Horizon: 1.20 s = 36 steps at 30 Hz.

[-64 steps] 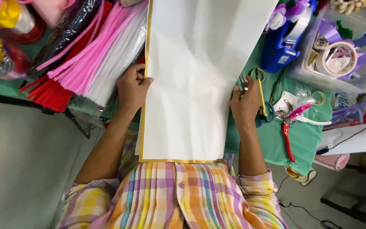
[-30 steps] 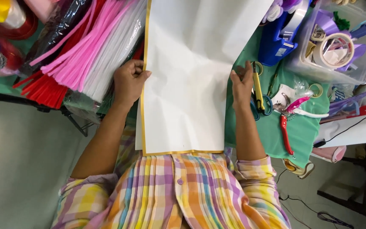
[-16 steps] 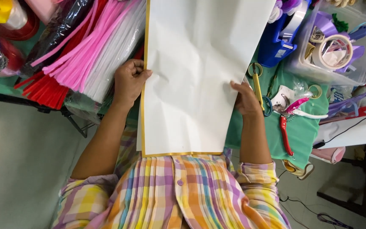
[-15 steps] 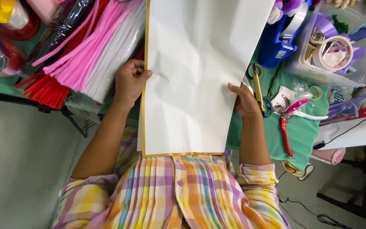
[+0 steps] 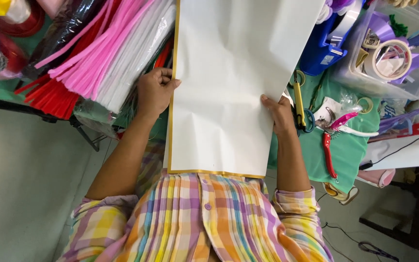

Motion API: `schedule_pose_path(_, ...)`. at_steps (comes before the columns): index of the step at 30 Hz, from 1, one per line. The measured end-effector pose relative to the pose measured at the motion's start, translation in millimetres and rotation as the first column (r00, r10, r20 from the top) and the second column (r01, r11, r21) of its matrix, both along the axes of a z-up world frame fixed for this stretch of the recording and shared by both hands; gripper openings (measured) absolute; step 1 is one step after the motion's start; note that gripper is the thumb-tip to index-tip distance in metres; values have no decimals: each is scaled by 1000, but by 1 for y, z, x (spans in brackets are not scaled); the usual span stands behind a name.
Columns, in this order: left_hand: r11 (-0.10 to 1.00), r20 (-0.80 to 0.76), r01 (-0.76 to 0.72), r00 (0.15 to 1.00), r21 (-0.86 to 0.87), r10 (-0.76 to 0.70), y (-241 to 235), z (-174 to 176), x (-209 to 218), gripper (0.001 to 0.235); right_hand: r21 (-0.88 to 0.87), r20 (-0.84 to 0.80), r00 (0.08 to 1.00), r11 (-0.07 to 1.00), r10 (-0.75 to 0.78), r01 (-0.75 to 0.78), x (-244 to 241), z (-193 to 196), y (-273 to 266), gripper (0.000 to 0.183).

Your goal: The person aligns a large white sheet of paper with a gold border on a green cutting mat. They use a yellow utility knife to cut the paper along the edges, repeatedly adjusting the sheet's position to complete the cuts.

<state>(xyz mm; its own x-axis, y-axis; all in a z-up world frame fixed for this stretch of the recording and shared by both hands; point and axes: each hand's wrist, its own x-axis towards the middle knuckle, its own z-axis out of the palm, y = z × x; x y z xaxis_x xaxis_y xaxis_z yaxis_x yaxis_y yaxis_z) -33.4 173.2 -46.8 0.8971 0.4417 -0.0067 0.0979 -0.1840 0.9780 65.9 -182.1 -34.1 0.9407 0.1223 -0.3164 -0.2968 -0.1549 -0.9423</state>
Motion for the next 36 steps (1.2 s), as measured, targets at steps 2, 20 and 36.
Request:
schedule_pose_path(2, 1000, -13, 8, 1000, 5, -8, 0, 1, 0, 26, -8, -11, 1000, 1000, -18, 18, -2, 3, 1, 17)
schedule_pose_path(20, 979, 178, 203, 964, -15, -197, 7, 22, -8, 17, -14, 27, 1000, 1000, 3, -2, 16, -5, 2, 19)
schedule_pose_path(36, 905, 63, 408, 906, 122, -418, 18, 26, -12, 40, -67, 87, 989, 991, 123, -118, 27, -21, -15, 31)
